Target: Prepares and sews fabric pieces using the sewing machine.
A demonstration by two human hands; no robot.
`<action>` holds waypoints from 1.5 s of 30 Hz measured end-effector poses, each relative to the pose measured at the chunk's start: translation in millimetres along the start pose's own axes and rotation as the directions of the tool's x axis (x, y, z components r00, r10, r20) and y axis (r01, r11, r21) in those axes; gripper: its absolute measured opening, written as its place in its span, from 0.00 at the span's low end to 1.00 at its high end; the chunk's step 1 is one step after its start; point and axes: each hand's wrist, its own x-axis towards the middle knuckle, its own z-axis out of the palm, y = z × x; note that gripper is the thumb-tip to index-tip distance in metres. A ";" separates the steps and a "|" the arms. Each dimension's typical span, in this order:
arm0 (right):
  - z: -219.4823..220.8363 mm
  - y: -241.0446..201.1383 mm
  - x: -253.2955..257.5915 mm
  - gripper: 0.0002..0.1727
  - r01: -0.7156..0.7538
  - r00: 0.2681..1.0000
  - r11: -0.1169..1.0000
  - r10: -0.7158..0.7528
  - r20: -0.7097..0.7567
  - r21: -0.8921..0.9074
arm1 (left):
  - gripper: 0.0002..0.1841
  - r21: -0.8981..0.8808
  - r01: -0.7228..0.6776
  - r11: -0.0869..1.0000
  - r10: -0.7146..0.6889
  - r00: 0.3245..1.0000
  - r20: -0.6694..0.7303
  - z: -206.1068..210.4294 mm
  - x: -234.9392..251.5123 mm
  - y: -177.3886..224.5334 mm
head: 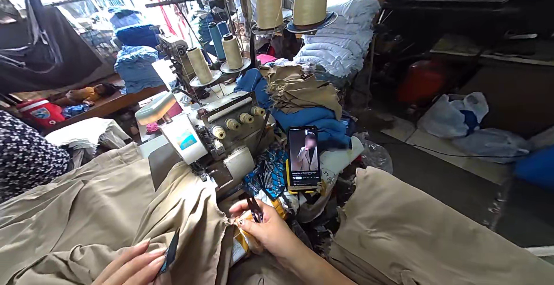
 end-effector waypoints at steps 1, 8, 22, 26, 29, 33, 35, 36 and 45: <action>1.4 2.5 5.1 0.20 0.035 0.999 0.999 -0.035 -0.006 -0.009 | 0.07 -0.014 0.025 1.000 -0.025 1.000 -0.010 1.1 4.6 -3.0; 20.9 37.4 28.9 0.30 0.028 0.997 1.000 -0.029 0.069 0.011 | 0.08 -0.166 0.274 0.947 -0.309 0.920 -0.240 37.1 46.6 -27.3; -8.3 48.3 -6.4 0.11 -0.055 0.992 0.990 0.068 0.102 -0.129 | 0.10 0.415 -0.416 0.809 0.250 0.883 0.398 70.1 10.4 -89.0; -4.9 49.1 -8.4 0.10 -0.045 0.992 0.993 0.058 0.108 -0.112 | 0.09 0.420 -0.402 0.814 0.233 0.887 0.398 68.3 12.3 -90.1; -3.9 49.5 -8.2 0.11 0.019 0.996 0.989 -0.005 0.089 -0.148 | 0.10 0.449 -0.399 0.800 0.215 0.888 0.406 66.6 15.7 -91.7; -4.8 49.5 -7.7 0.14 0.125 0.991 0.966 -0.109 0.079 -0.227 | 0.10 0.453 -0.417 0.788 0.215 0.876 0.431 64.4 17.9 -92.8; -4.2 48.2 -7.7 0.15 0.151 0.988 0.952 -0.135 0.077 -0.266 | 0.10 0.417 -0.404 0.814 0.216 0.877 0.429 63.3 20.1 -93.7; -3.9 48.0 -7.3 0.15 0.166 0.986 0.943 -0.150 0.079 -0.289 | 0.11 0.398 -0.391 0.830 0.205 0.877 0.434 62.2 21.6 -93.6; -2.7 49.2 -5.2 0.17 0.187 0.982 0.887 -0.161 0.096 -0.422 | 0.11 0.412 -0.285 0.865 0.089 0.897 0.434 58.5 13.8 -85.4</action>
